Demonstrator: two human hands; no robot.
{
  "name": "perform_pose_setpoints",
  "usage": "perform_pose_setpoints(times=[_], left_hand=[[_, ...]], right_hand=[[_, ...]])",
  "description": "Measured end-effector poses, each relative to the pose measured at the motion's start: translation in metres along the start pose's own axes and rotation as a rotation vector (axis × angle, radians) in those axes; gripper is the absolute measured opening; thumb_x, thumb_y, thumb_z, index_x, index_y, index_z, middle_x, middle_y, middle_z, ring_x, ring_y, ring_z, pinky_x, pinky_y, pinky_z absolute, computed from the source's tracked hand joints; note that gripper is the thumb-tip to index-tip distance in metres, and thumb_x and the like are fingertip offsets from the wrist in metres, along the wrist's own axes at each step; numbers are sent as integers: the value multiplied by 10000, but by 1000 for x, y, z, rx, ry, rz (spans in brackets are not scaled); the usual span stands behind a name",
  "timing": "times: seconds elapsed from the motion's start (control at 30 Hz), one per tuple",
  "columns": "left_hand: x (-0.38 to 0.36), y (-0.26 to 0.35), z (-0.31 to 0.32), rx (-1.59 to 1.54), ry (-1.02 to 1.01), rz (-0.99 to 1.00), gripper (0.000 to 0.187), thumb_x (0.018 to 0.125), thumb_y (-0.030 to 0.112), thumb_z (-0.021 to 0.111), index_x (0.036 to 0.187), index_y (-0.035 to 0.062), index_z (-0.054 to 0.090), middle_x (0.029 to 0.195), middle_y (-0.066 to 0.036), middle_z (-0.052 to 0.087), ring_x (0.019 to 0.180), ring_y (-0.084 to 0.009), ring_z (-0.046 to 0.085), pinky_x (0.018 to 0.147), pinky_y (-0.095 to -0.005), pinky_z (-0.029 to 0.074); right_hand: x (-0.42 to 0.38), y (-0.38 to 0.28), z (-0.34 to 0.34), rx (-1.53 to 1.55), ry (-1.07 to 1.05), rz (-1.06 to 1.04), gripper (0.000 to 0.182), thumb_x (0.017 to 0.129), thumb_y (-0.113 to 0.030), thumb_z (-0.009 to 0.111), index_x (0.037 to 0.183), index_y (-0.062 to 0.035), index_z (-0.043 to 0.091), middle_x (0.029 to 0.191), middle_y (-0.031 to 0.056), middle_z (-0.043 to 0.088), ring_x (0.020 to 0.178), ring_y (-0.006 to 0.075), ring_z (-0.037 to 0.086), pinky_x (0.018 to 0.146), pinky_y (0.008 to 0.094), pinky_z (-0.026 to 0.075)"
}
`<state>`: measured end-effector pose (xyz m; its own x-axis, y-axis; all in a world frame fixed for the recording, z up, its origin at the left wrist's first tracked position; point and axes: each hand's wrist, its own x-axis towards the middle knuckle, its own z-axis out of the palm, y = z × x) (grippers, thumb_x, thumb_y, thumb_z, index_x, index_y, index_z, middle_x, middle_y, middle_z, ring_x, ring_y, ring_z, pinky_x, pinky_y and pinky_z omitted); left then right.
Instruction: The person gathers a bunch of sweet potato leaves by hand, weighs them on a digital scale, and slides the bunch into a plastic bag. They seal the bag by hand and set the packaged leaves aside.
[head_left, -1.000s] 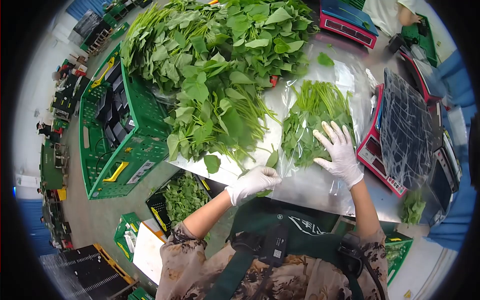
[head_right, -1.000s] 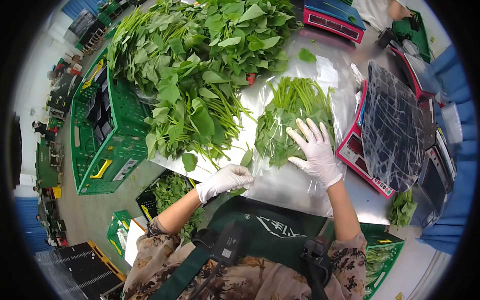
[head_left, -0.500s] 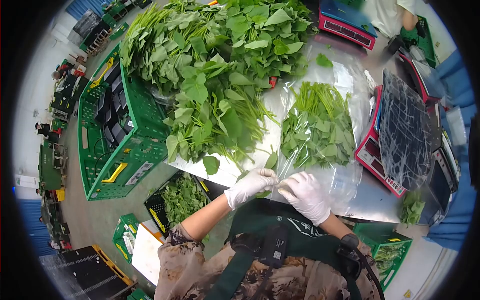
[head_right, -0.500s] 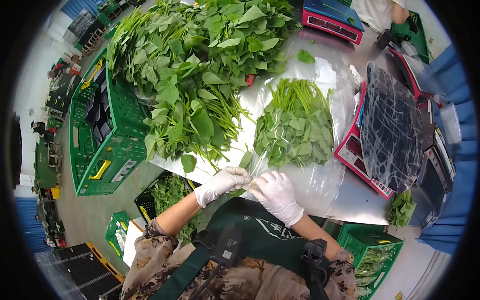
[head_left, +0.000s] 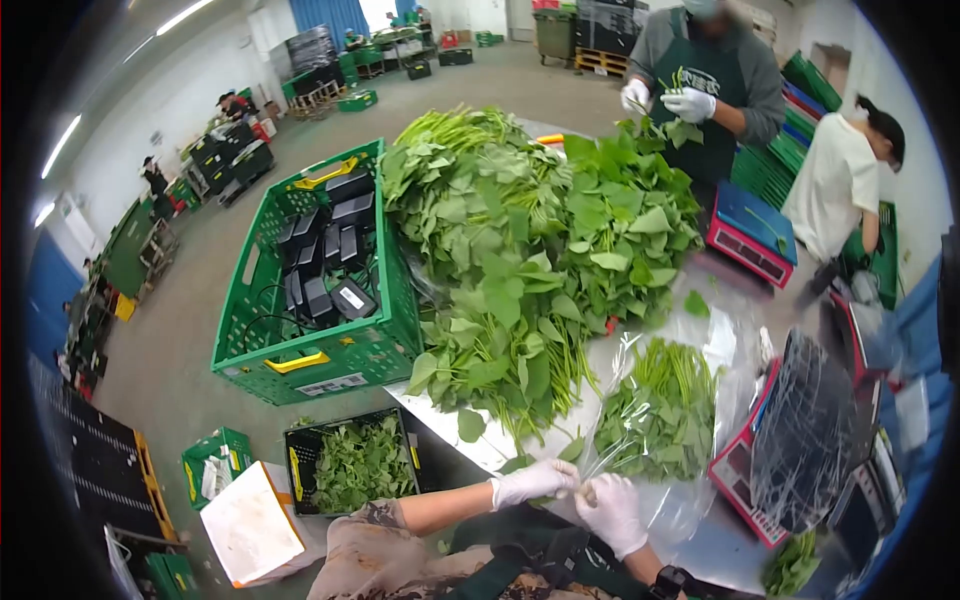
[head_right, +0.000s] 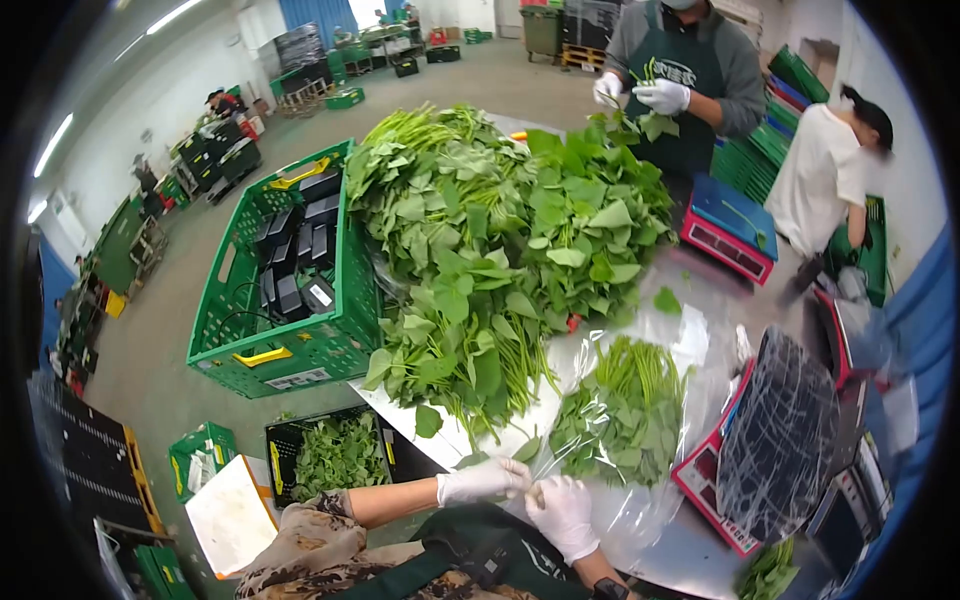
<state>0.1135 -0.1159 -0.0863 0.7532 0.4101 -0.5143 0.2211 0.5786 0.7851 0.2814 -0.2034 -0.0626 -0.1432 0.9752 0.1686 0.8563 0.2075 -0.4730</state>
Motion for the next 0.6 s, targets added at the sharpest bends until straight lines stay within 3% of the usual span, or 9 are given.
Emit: perform_pose_setpoints(times=[0.1, 0.27, 0.37, 0.4, 0.47, 0.53, 0.6], left_hand=[[3, -4, -2, 0, 49, -41, 107, 911, 139, 576, 849, 105, 656, 646, 53, 547, 579, -40, 481, 524, -200, 357], [-1, -9, 6, 132, 56, 38, 124, 895, 178, 577, 832, 113, 662, 656, 52, 555, 588, -55, 494, 522, -208, 361], [3, -24, -8, 105, 142, 36, 110, 874, 168, 585, 843, 97, 663, 738, 24, 604, 662, -57, 530, 582, -225, 425], [-6, -8, -3, 139, 144, 31, 108, 867, 138, 582, 835, 76, 665, 747, 17, 615, 684, -66, 544, 610, -228, 445], [-9, -6, -2, 186, 134, 36, 127, 864, 75, 558, 815, 57, 675, 744, 19, 629, 658, -61, 539, 614, -221, 446], [-6, -10, -5, 43, 102, -35, 137, 864, 38, 558, 785, 72, 664, 684, 18, 611, 580, -38, 481, 546, -201, 388], [-10, -1, 0, 22, 145, -107, 123, 891, 86, 585, 799, 85, 667, 666, 40, 582, 574, -25, 453, 531, -195, 359]], right_hand=[[-1, -1, -2, 23, 84, -101, 163, 687, -149, 743, 679, -124, 582, 679, 38, 560, 700, 254, 576, 652, 396, 426], [-18, 6, -15, 81, 30, -183, 144, 685, -132, 714, 696, -131, 571, 670, 39, 548, 674, 242, 571, 647, 388, 434], [-54, 12, -42, 37, -80, -223, 108, 690, -121, 684, 707, -118, 577, 676, 58, 547, 671, 249, 571, 645, 381, 447], [-83, 20, -46, -6, -133, -171, 80, 695, -134, 668, 708, -125, 589, 690, 61, 563, 681, 252, 576, 642, 381, 452], [-148, 35, -65, -122, -626, 111, 110, 717, -252, 622, 724, -145, 647, 734, 75, 608, 745, 279, 609, 674, 402, 467], [-219, 39, -76, -238, -711, 267, 168, 740, -299, 612, 769, -143, 669, 776, 81, 641, 795, 286, 631, 713, 388, 482], [-300, 44, -70, -108, -690, 422, 196, 807, -302, 610, 870, -134, 690, 853, 92, 665, 830, 294, 646, 735, 397, 502]])
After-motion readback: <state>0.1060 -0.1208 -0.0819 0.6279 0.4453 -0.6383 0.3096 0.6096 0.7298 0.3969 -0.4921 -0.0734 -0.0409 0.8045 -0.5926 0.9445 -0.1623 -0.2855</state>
